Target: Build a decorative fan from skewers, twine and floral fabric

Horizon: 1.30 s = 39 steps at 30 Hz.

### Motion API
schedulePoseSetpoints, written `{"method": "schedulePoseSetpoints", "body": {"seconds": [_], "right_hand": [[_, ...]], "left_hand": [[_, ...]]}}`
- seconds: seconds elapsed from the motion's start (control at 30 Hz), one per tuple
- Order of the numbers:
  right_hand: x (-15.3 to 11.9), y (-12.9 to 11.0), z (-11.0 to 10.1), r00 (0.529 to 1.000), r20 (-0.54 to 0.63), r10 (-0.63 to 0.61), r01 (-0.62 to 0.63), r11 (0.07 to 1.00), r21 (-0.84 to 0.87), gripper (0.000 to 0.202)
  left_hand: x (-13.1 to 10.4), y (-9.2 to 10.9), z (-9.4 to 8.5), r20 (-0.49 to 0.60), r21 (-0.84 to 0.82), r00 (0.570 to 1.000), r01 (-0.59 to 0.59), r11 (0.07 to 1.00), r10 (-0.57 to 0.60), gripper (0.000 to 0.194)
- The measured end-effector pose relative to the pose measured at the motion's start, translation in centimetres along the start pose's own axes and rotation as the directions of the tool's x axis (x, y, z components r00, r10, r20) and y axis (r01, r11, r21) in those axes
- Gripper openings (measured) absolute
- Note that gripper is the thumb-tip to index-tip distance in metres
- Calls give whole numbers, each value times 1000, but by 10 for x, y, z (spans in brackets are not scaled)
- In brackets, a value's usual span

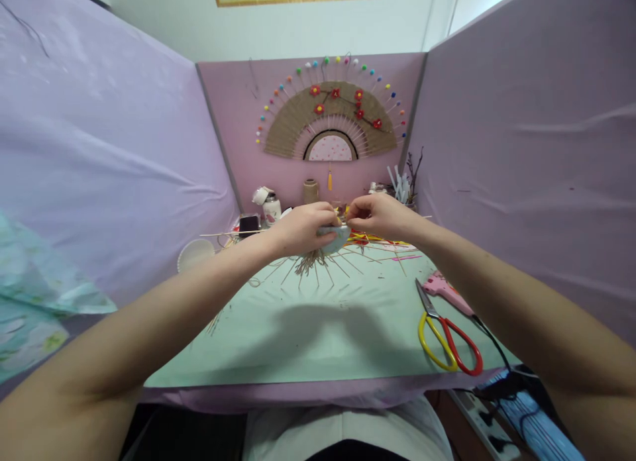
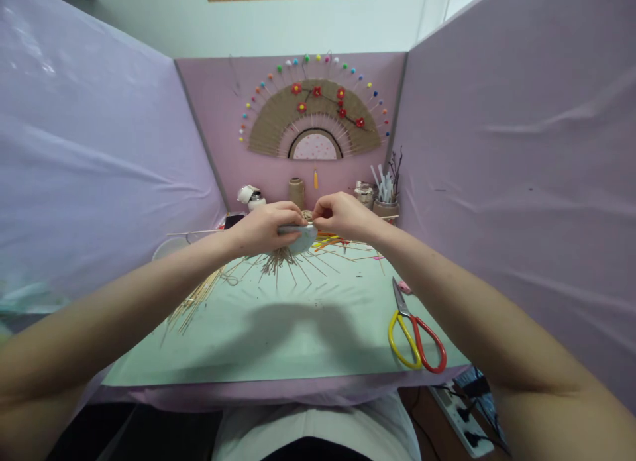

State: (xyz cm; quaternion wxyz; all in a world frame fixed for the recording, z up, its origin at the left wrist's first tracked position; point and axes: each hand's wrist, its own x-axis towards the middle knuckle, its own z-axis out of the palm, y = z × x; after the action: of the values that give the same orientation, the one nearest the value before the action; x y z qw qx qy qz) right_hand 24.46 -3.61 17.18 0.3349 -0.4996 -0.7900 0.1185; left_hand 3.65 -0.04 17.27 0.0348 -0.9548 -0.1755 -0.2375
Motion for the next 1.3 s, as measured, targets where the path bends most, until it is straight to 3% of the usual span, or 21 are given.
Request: {"method": "schedulePoseSetpoints", "body": {"seconds": [0.13, 0.27, 0.33, 0.5, 0.6, 0.7, 0.83, 0.93, 1.1, 1.3], "right_hand": [[-6, 4, 3, 988, -35, -149, 147, 987, -62, 9], [-15, 8, 6, 910, -54, -410, 389, 893, -224, 15], [-17, 8, 5, 890, -47, -453, 427, 866, -259, 18], [-16, 3, -1, 959, 5, -285, 281, 942, -183, 13], [-15, 0, -5, 973, 75, -219, 229, 959, -169, 10], [-17, -1, -8, 955, 93, -282, 296, 931, -213, 10], [-25, 0, -10, 884, 105, -455, 465, 836, -291, 17], [-30, 1, -13, 856, 118, -504, 514, 802, -304, 19], [-34, 5, -9, 882, 86, -464, 467, 831, -303, 14], [-37, 3, 8, 912, -97, -398, 355, 886, -299, 14]], "left_hand": [[-2, -4, -1, 18, -2, 1000, -16, 1000, 16, 15], [-5, -6, 0, -5, 8, 998, -62, 998, 62, 16], [-6, -5, 1, -12, 22, 997, -78, 997, 78, 16], [-8, 1, 3, -26, 40, 993, -118, 992, 119, 15], [-9, 5, 4, -26, 35, 989, -143, 989, 144, 15], [-9, 6, 4, -36, 18, 988, -148, 989, 149, 16], [-10, 4, 5, -58, -4, 986, -156, 988, 156, 16], [-10, 3, 5, -61, -14, 987, -153, 988, 152, 17], [-9, 5, 6, -58, -10, 993, -106, 994, 106, 19], [-9, 6, 6, -68, -7, 996, -58, 998, 58, 18]]}}
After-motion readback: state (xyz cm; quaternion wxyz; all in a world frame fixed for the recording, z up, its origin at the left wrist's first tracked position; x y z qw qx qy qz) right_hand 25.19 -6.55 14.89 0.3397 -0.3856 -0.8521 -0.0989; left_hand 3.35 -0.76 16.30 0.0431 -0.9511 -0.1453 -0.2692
